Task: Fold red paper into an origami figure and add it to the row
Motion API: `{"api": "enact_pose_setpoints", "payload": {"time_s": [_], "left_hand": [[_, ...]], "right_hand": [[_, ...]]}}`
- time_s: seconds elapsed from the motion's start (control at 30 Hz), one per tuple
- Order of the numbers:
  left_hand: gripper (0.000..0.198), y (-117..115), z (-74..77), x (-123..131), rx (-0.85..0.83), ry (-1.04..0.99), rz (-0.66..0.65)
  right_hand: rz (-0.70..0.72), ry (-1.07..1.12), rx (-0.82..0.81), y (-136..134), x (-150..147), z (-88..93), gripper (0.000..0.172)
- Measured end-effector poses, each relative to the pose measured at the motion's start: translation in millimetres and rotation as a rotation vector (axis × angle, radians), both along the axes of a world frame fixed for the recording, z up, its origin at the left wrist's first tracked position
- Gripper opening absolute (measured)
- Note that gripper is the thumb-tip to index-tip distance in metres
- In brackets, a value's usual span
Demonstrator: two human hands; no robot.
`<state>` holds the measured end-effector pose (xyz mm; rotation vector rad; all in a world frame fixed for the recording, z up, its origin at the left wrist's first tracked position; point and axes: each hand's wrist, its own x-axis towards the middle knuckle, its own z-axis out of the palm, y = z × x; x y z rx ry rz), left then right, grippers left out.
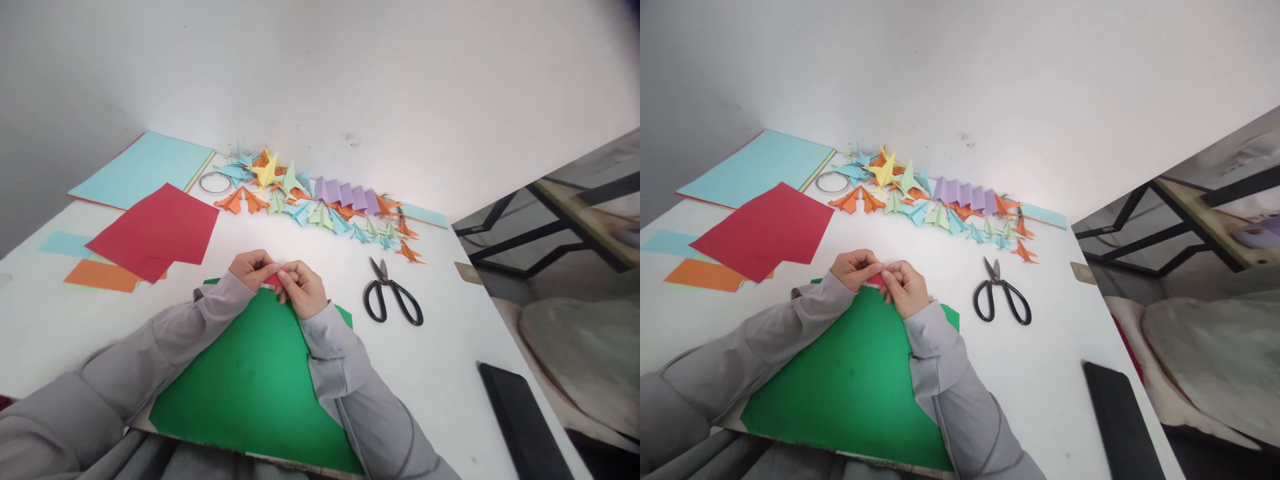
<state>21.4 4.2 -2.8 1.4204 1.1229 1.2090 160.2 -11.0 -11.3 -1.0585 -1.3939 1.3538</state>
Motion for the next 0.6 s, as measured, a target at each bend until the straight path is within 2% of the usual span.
{"api": "enact_pose_setpoints", "payload": {"time_s": [0.1,0.23,0.33,0.6], "left_hand": [[0.027,1.2,2.5,-1.9,-0.057,-0.063,-0.008],[0.036,5.3,9.3,-7.9,-0.256,-0.339,-0.235],[0.041,7.0,11.2,-10.6,-0.253,-0.406,-0.367],[0.021,7.4,13.0,-12.4,-0.130,-0.296,-0.355]], "right_hand": [[-0.009,0.074,-0.032,1.8,1.0,3.4,0.030],[-0.054,0.144,-0.082,5.1,5.0,8.8,0.032],[-0.081,0.160,-0.089,6.1,6.4,11.3,0.032],[-0.077,0.173,-0.070,6.0,6.0,8.5,0.029]]}}
